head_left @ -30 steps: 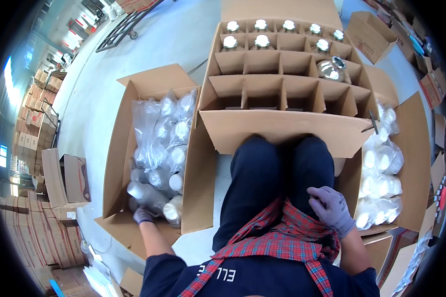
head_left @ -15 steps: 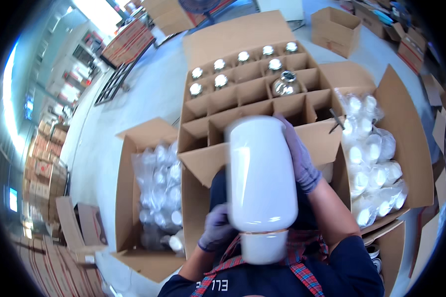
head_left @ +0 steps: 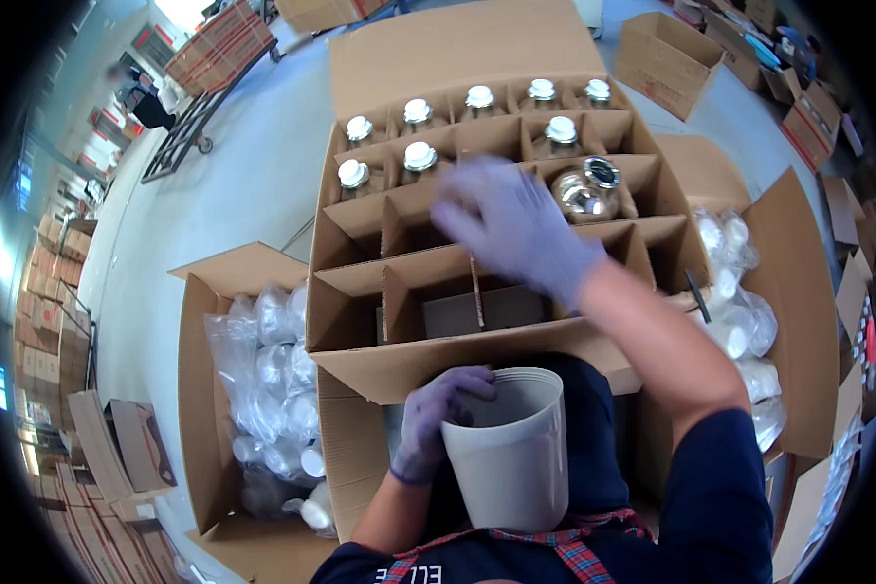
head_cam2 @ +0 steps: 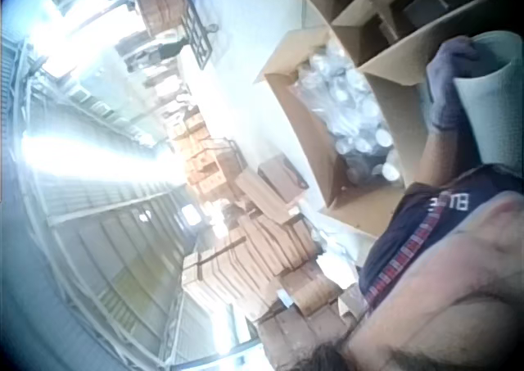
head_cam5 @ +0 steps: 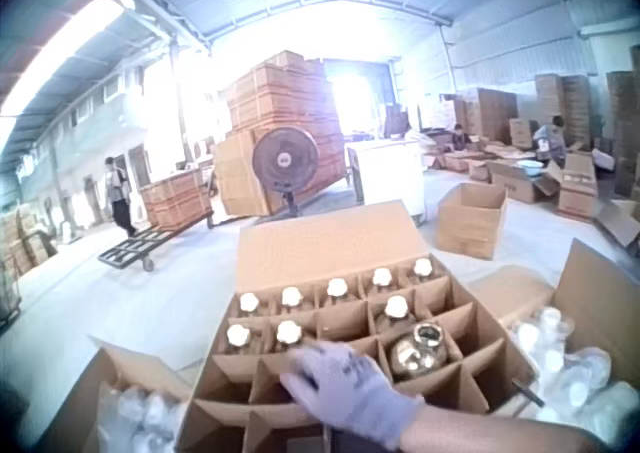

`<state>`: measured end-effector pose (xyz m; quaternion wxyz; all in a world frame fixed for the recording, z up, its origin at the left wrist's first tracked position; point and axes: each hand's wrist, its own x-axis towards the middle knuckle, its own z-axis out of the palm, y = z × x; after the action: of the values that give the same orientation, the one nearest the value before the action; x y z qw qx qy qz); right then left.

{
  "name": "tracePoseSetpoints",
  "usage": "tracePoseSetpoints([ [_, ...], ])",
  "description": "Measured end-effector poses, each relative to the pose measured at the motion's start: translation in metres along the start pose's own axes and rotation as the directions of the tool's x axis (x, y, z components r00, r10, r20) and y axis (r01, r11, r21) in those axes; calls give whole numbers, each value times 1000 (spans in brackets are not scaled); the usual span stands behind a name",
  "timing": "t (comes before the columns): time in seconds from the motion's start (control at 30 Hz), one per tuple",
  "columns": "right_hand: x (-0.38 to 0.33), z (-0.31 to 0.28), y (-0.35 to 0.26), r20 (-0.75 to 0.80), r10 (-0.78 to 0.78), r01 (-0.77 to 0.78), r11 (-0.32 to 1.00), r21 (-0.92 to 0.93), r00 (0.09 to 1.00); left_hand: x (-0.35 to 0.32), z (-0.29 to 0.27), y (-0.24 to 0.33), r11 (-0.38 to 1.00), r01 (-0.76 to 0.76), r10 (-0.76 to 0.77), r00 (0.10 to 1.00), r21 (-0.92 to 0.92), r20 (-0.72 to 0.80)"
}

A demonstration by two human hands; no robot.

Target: The person assembles white thermos bottles by inserting inner liners, screwing on lids, and placing each completed unit into a plastic bag. They then place the bagged thermos into a cardboard box with dividers.

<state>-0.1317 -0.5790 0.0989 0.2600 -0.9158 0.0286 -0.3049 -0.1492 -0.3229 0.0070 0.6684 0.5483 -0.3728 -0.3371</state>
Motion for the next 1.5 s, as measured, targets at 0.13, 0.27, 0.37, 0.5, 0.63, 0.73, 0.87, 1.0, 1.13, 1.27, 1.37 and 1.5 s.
tracePoseSetpoints([
  [0.13, 135, 77, 63, 342, 299, -177, 922, -345, 891, 20, -1, -4, 940, 43, -39, 999, -338, 18],
  [0.27, 143, 140, 86, 333, 364, -217, 888, -405, 870, 18, -1, -3, 859, 192, -221, 975, -474, -6],
  [0.37, 135, 101, 79, 156, 182, -85, 869, -487, 971, 12, -4, -10, 779, 158, -168, 985, -607, 40],
  [0.5, 70, -1, -21, -103, -256, 187, 879, -438, 961, 30, -7, 11, 735, -35, -10, 998, -678, -63],
  [0.63, -36, -66, -102, -8, -473, 417, 786, -456, 881, 69, -29, 54, 609, 21, -128, 989, -793, -72],
  [0.73, -86, -92, -123, 118, -351, 369, 903, -221, 929, 72, -13, 64, 502, -1, 92, 994, -865, 52],
  [0.87, -76, -79, -101, -109, -38, 39, 999, 9, 993, 39, 6, 40, 994, -39, 28, 995, -106, -97],
  [1.0, -105, -41, -73, 489, 143, -374, 829, 416, 861, -30, -14, 32, 961, 197, -185, 980, 194, -79],
  [1.13, -127, -38, -68, 762, -45, -335, 881, 336, 646, -93, 16, 28, 901, 274, -245, 961, 336, -127],
  [1.27, -160, -64, -56, 741, -37, -324, 884, 337, 671, -124, 58, 64, 791, -104, 21, 990, 603, 142],
  [1.37, -213, -111, -44, 584, 135, -338, 906, 255, 801, -137, 57, 59, 984, -73, -2, 910, 164, 415],
  [1.5, -276, -138, -37, 257, 385, -439, 874, 206, 886, -196, 29, 17, 975, 74, -148, 919, 210, 366],
])
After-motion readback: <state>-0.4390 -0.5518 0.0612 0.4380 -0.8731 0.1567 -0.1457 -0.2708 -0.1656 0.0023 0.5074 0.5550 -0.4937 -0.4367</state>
